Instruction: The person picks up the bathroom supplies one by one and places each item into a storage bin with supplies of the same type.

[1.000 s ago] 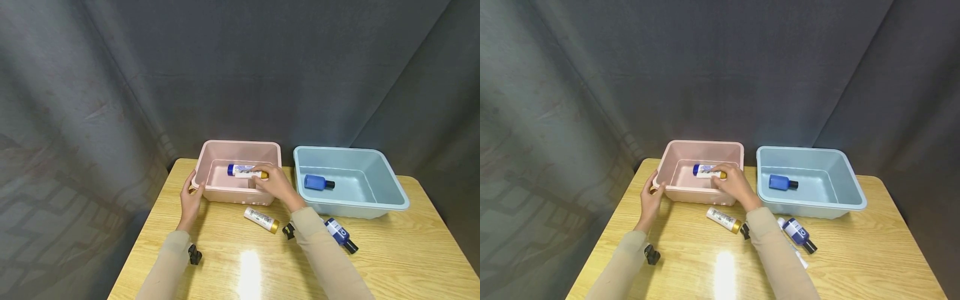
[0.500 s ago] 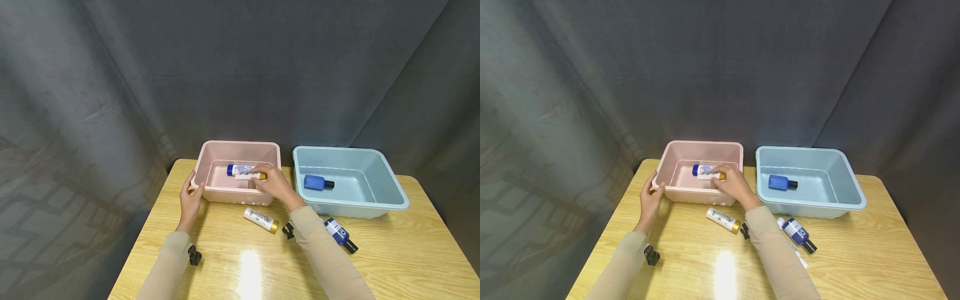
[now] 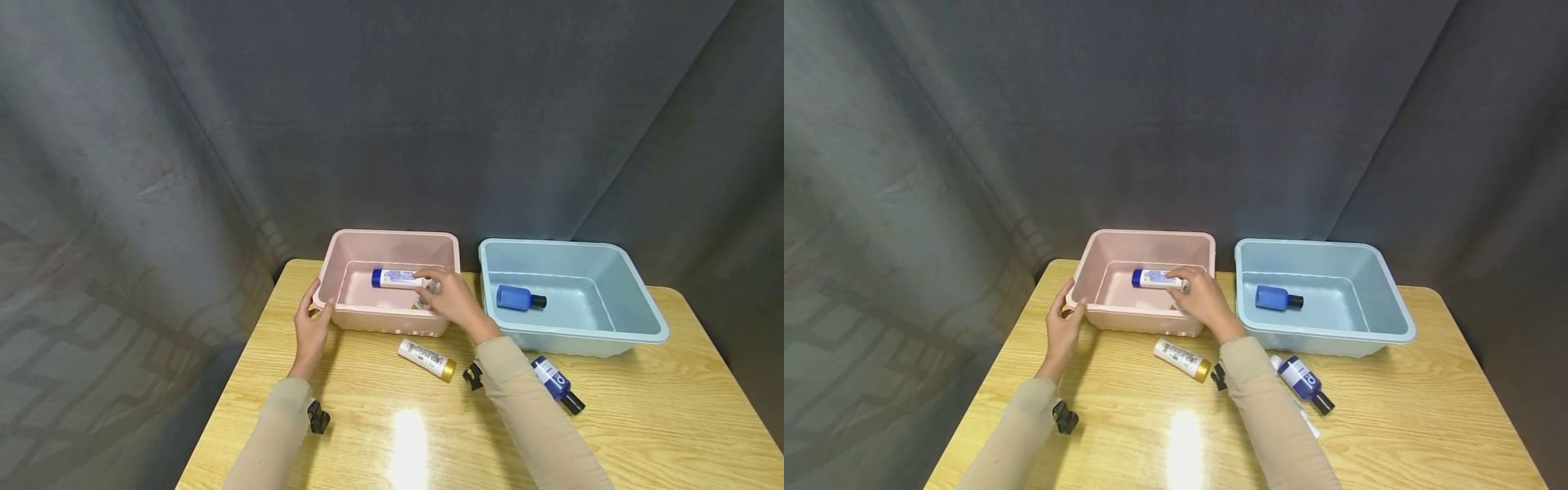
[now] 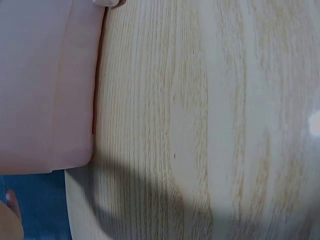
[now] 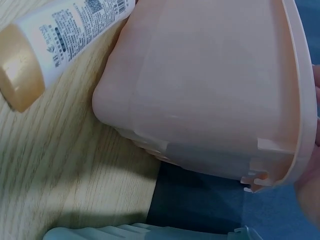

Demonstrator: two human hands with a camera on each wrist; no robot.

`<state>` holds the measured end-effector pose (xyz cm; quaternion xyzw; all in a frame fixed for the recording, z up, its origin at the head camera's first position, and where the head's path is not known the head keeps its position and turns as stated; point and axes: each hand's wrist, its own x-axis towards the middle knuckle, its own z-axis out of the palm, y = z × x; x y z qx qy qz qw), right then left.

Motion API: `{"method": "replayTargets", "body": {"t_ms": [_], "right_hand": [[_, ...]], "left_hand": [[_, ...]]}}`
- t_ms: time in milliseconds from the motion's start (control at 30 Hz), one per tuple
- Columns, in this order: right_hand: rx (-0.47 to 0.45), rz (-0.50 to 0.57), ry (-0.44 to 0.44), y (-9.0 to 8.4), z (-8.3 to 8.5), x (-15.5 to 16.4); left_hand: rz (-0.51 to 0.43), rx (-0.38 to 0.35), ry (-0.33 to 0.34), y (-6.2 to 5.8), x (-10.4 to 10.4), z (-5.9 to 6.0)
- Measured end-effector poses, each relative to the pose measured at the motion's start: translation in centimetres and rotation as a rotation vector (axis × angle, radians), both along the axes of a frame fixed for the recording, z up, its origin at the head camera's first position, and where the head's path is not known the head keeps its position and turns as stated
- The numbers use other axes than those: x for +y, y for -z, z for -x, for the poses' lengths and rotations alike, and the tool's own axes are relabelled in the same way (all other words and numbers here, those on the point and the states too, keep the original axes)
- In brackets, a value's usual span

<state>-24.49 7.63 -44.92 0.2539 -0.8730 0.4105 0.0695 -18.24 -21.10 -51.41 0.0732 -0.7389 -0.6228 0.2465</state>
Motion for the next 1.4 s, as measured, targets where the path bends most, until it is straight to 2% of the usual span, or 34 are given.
{"method": "replayTargets", "body": {"t_ms": [267, 500, 700, 1000, 1400], "right_hand": [[-0.022, -0.015, 0.011, -0.2, 0.0, 0.1], [-0.031, -0.02, 0.008, -0.5, -0.5, 0.3], [-0.015, -0.033, -0.013, -0.7, -1.1, 0.6], [0.058, -0.036, -0.017, -1.1, -2.2, 0.8], [0.127, 0.037, 0.063, -0.8, -4.6, 0.9]], "left_hand": [[-0.021, -0.022, 0.004, -0.8, 0.3, -0.3], [0.003, -0.031, 0.018, -3.8, 1.5, -1.9], [-0.001, -0.016, 0.027, -4.0, 1.6, -2.1], [-0.007, -0.016, 0.028, -3.8, 1.5, -1.8], [-0.028, -0.023, 0.029, -3.7, 1.7, -1.7]]}}
